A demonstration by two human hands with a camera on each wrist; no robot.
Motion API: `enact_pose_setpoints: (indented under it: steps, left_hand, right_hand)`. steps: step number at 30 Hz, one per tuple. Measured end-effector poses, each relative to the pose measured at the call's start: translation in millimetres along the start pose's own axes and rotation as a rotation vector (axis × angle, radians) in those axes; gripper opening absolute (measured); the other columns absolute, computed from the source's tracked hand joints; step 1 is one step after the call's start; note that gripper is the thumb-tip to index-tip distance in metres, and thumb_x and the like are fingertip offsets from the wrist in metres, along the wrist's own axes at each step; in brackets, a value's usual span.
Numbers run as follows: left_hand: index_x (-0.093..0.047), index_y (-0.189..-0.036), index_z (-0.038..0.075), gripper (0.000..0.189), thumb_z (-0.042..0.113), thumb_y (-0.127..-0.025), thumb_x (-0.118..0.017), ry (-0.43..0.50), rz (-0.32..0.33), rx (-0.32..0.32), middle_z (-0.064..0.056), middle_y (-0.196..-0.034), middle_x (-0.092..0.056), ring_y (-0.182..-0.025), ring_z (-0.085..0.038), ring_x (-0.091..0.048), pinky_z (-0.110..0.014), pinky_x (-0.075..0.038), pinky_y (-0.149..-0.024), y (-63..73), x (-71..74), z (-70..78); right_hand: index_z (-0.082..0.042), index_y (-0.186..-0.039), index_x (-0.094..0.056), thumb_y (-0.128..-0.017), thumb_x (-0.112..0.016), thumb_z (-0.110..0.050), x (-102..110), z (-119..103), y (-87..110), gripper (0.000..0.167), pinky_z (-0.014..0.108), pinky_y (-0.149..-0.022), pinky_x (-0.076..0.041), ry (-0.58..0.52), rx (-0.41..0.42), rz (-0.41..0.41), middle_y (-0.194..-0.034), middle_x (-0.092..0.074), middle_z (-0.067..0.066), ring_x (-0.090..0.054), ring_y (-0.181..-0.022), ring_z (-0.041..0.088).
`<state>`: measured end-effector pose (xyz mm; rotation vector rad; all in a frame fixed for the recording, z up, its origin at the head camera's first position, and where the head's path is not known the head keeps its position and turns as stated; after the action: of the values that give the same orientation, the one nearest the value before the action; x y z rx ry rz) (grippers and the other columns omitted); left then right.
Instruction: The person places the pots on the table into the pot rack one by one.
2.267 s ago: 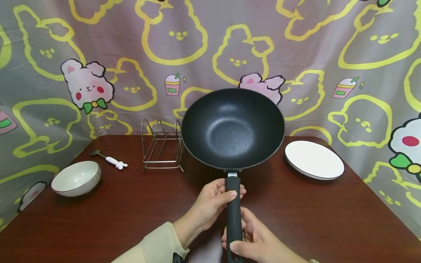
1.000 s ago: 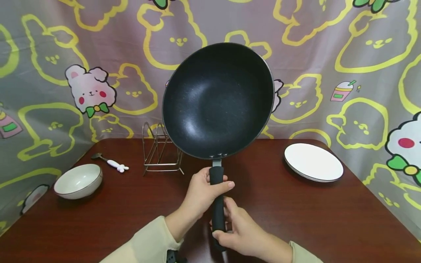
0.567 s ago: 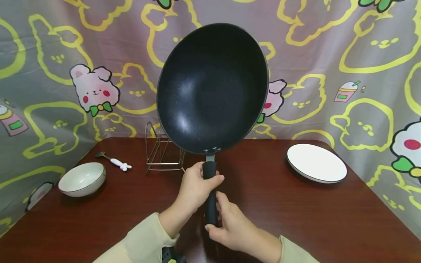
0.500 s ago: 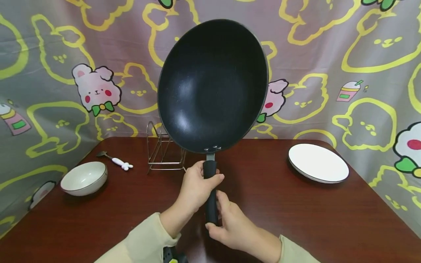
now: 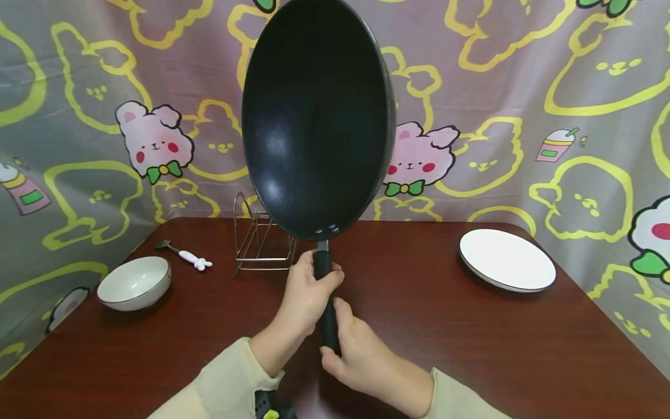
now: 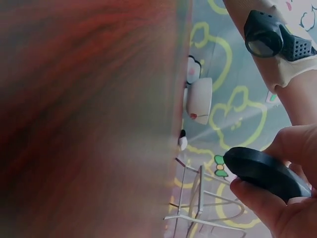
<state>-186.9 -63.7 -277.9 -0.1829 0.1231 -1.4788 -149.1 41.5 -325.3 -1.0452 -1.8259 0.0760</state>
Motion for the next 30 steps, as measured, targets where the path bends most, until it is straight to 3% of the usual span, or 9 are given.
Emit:
enact_pose_setpoints:
  steps: [4, 8, 11, 13, 17, 20, 24, 30]
  left_hand:
    - [-0.047, -0.106, -0.005, 0.027, -0.005, -0.080, -0.057, 0.056, -0.048, -0.021, -0.012, -0.089, -0.057, -0.084, -0.017, -0.050, -0.030, -0.037, -0.077, -0.6, 4.6, -0.5]
    - [-0.046, -0.107, -0.005, 0.028, -0.007, -0.081, -0.055, 0.097, -0.082, -0.029, -0.008, -0.087, -0.055, -0.084, -0.016, -0.050, -0.030, -0.037, -0.077, -1.5, 9.6, 0.6]
    - [-0.044, -0.111, -0.006, 0.031, -0.008, -0.082, -0.054, 0.124, -0.106, -0.025, -0.006, -0.088, -0.052, -0.086, -0.016, -0.050, -0.029, -0.039, -0.081, -2.1, 12.9, 1.9]
    - [-0.043, -0.113, -0.006, 0.033, -0.009, -0.082, -0.053, 0.145, -0.119, -0.023, -0.006, -0.090, -0.051, -0.088, -0.016, -0.049, -0.028, -0.040, -0.084, -2.7, 15.0, 2.5]
    - [-0.042, -0.117, -0.007, 0.035, -0.010, -0.083, -0.052, 0.161, -0.136, -0.025, -0.007, -0.093, -0.048, -0.092, -0.019, -0.048, -0.028, -0.040, -0.088, -3.5, 18.8, 2.4]
    - [-0.041, -0.117, -0.008, 0.035, -0.010, -0.084, -0.052, 0.153, -0.130, -0.019, -0.008, -0.093, -0.049, -0.095, -0.021, -0.049, -0.025, -0.041, -0.088, -4.0, 22.9, 1.3]
    - [-0.043, -0.118, -0.007, 0.035, -0.010, -0.085, -0.053, 0.133, -0.101, -0.009, -0.010, -0.096, -0.051, -0.095, -0.018, -0.050, -0.020, -0.044, -0.085, -4.4, 31.4, -0.9]
    - [-0.046, -0.121, -0.006, 0.034, -0.004, -0.088, -0.055, 0.069, -0.093, -0.021, -0.014, -0.104, -0.055, -0.096, -0.013, -0.056, -0.022, -0.043, -0.088, -3.4, 43.7, -1.8]
  right_hand:
    - [0.015, -0.126, -0.023, -0.076, -0.063, 0.003, -1, -2, -3.5, 0.065, 0.009, -0.058, -0.045, -0.039, 0.000, 0.000, -0.083, -0.060, 0.013, -0.055, -0.066, 0.005]
    - [0.008, -0.127, -0.025, -0.081, -0.064, 0.001, -1, 0, -6.6, 0.061, 0.015, -0.066, -0.050, -0.136, 0.070, 0.015, -0.090, -0.064, 0.016, -0.063, -0.075, 0.011]
    - [0.001, -0.128, -0.029, -0.085, -0.064, -0.004, -1, 8, -9.3, 0.056, 0.022, -0.075, -0.052, -0.296, 0.082, -0.020, -0.097, -0.065, 0.018, -0.066, -0.087, 0.018]
    - [0.001, -0.127, -0.035, -0.087, -0.062, -0.008, -1, 16, -11.9, 0.049, 0.026, -0.077, -0.052, -0.447, 0.035, -0.074, -0.099, -0.064, 0.021, -0.065, -0.090, 0.019]
    - [0.011, -0.119, -0.044, -0.092, -0.057, -0.013, -5, 27, -18.8, 0.039, 0.031, -0.082, -0.051, -0.778, -0.048, -0.225, -0.102, -0.057, 0.033, -0.064, -0.094, 0.018]
    - [0.018, -0.117, -0.041, -0.093, -0.054, -0.011, -9, 32, -25.7, 0.040, 0.033, -0.085, -0.050, -0.909, -0.052, -0.343, -0.101, -0.052, 0.039, -0.063, -0.093, 0.014]
    - [0.015, -0.113, -0.041, -0.092, -0.053, -0.005, -16, 33, -35.1, 0.032, 0.031, -0.082, -0.051, -0.866, -0.023, -0.404, -0.095, -0.053, 0.034, -0.061, -0.087, 0.006]
    - [0.006, -0.104, -0.049, -0.088, -0.060, -0.005, -26, 27, -43.4, 0.023, 0.023, -0.074, -0.048, -0.653, -0.034, -0.321, -0.087, -0.060, 0.018, -0.055, -0.079, 0.001]
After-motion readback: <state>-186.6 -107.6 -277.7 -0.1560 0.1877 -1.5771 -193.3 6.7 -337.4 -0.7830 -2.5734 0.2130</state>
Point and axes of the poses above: each hand's wrist, its own y-axis away from the middle knuckle, its own x-axis out of the back of the hand, z = x × y, the point moved 3 cm from there along -y, towards the middle knuckle
